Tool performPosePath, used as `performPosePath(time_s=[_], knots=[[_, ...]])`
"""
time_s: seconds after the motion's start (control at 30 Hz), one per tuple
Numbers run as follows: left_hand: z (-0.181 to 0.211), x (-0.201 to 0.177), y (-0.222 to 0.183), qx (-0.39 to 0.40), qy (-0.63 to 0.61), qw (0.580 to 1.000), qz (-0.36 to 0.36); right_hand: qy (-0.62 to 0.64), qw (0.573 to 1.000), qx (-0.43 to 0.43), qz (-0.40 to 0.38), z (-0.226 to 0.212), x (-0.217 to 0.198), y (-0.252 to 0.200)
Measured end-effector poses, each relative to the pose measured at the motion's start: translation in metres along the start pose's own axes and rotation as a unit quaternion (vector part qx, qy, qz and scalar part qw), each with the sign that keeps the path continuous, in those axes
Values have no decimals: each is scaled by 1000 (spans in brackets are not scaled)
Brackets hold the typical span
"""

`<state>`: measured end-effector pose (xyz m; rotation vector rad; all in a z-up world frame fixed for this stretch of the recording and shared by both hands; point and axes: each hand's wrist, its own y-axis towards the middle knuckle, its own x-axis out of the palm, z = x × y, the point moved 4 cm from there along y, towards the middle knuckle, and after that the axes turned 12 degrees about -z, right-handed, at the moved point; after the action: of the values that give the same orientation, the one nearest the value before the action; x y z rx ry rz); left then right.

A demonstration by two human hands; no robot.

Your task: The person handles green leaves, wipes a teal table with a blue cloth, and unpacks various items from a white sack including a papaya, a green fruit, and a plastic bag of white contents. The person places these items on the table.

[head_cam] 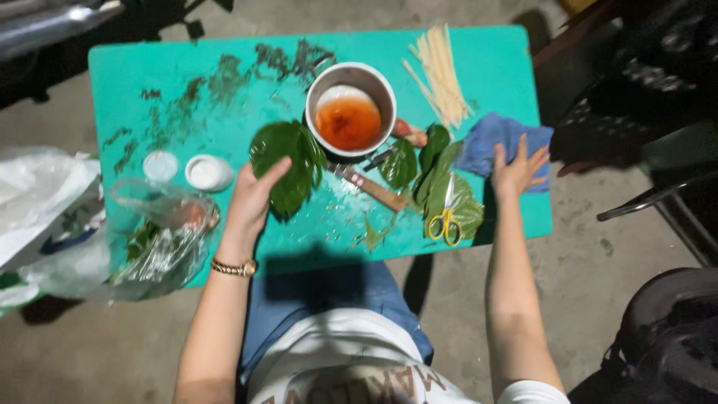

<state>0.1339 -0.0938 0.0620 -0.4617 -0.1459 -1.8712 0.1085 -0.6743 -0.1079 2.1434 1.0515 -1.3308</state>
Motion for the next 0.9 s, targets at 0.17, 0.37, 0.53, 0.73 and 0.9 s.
performPosePath(time_s=[0.17,0.37,0.53,0.73,0.9], knots=[[26,-25,-30,42,-14,999,26,241,964,-72,86,14,-43,-11],[52,-48,-69,80,-13,995,53,545,784,-276,-106,-72,-135,-156],[65,-60,-101,99,-8,993,60,300,868,-289,-269,-182,-101,-277],[65,-70,-135,119,-7,991,61,41,776,-545,-314,-348,36,-409],[53,-78,-150,99,27,990,94,-62,753,-558,-344,-386,112,-462]])
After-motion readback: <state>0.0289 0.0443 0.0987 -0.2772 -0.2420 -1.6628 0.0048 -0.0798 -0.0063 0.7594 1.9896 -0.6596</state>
